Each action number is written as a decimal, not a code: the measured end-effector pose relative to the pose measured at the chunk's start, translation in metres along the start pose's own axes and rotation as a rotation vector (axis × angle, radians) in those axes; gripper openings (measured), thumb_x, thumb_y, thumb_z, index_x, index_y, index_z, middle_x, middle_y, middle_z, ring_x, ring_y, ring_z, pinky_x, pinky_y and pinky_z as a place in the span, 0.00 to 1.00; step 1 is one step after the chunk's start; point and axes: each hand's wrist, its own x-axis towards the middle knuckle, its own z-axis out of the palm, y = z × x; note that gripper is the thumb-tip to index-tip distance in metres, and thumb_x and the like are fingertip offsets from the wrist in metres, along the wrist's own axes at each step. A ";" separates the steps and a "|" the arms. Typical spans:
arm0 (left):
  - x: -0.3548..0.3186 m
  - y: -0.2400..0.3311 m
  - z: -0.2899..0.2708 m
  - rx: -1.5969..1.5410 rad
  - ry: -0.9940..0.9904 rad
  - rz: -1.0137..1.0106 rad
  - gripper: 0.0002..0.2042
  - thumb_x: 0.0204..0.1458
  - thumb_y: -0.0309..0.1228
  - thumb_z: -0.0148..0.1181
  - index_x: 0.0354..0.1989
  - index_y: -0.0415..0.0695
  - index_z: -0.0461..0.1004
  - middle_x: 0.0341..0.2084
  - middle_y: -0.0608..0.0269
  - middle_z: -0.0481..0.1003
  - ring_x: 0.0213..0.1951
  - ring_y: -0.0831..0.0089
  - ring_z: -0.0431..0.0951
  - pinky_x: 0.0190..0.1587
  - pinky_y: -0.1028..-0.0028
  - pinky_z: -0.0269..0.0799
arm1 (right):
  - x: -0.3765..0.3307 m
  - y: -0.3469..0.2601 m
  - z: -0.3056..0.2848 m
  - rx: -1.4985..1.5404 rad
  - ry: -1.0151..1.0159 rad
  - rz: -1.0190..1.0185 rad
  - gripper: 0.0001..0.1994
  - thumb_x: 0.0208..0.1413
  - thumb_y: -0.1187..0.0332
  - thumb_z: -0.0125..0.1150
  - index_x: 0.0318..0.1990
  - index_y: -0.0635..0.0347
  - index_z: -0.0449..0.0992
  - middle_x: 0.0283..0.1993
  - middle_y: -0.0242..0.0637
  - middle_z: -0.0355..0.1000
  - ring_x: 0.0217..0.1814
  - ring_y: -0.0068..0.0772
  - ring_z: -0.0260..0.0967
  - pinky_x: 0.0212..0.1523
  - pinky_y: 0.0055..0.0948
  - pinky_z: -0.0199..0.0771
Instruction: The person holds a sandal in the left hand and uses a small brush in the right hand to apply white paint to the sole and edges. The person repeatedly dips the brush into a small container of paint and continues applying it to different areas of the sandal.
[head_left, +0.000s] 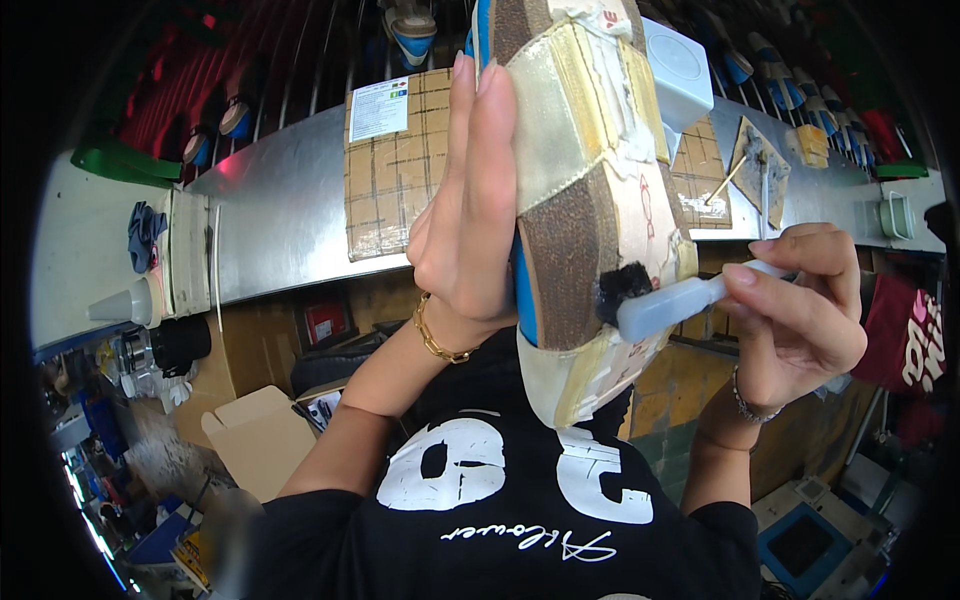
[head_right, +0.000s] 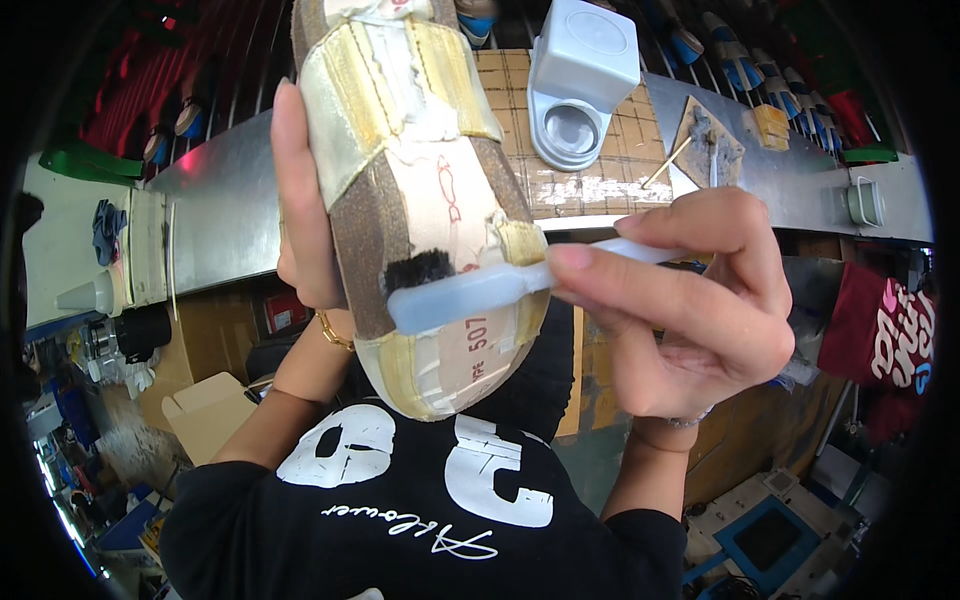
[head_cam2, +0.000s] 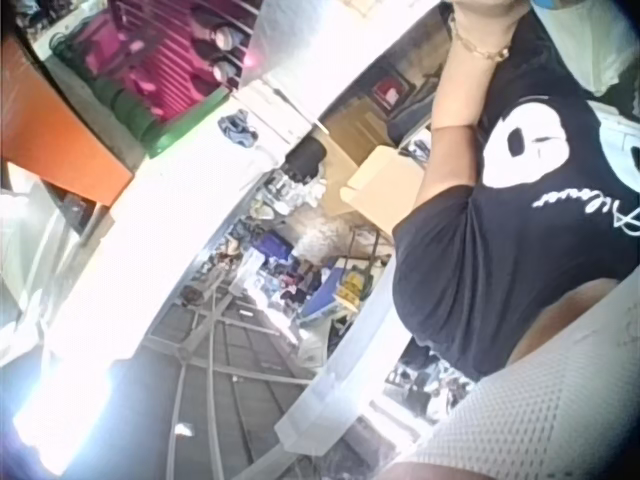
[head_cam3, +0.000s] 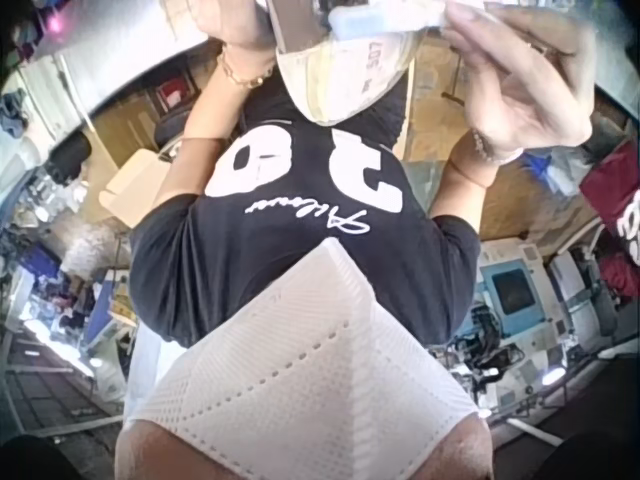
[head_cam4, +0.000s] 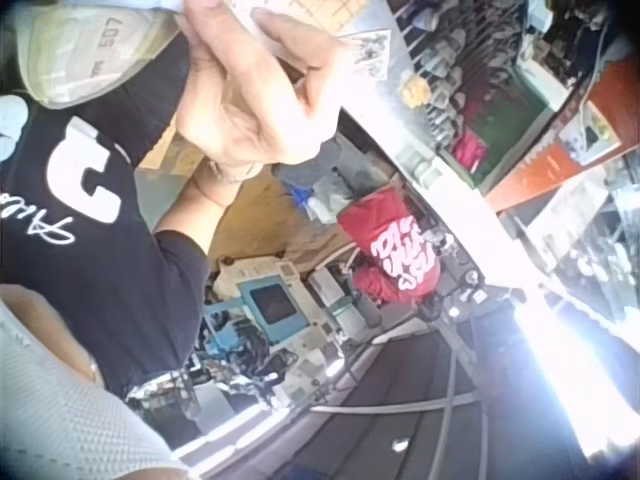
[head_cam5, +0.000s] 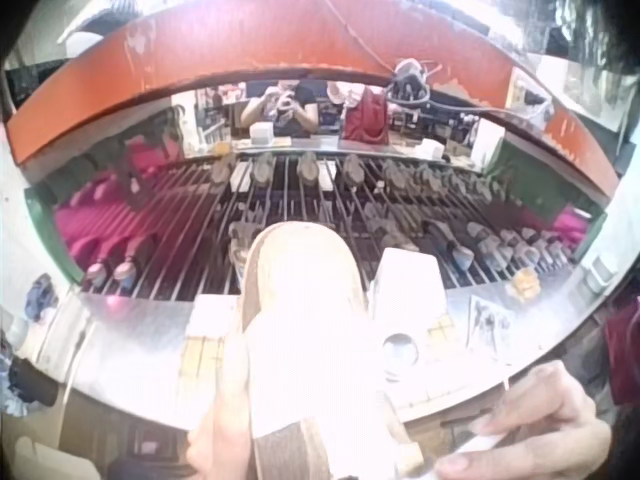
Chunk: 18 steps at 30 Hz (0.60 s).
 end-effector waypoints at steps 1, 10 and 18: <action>0.000 0.000 0.002 0.007 0.018 0.014 0.34 0.50 0.31 0.69 0.61 0.22 0.62 0.55 0.24 0.69 0.55 0.42 0.76 0.52 0.65 0.78 | -0.001 -0.001 0.000 -0.006 0.001 0.001 0.18 0.23 0.75 0.74 0.30 0.47 0.88 0.29 0.30 0.69 0.30 0.25 0.65 0.29 0.22 0.60; 0.005 -0.005 0.015 -0.008 0.159 0.052 0.35 0.47 0.34 0.72 0.57 0.19 0.66 0.55 0.28 0.71 0.54 0.41 0.77 0.48 0.64 0.81 | 0.010 0.008 0.004 0.142 -0.046 0.044 0.13 0.38 0.79 0.72 0.37 0.58 0.86 0.33 0.36 0.71 0.33 0.27 0.64 0.34 0.24 0.60; 0.020 -0.025 0.012 0.260 0.263 0.150 0.37 0.49 0.32 0.72 0.66 0.31 0.63 0.45 0.50 0.82 0.31 0.74 0.84 0.29 0.79 0.79 | -0.005 -0.018 0.013 0.137 -0.024 0.299 0.11 0.40 0.78 0.71 0.36 0.62 0.86 0.29 0.34 0.70 0.31 0.25 0.66 0.32 0.21 0.61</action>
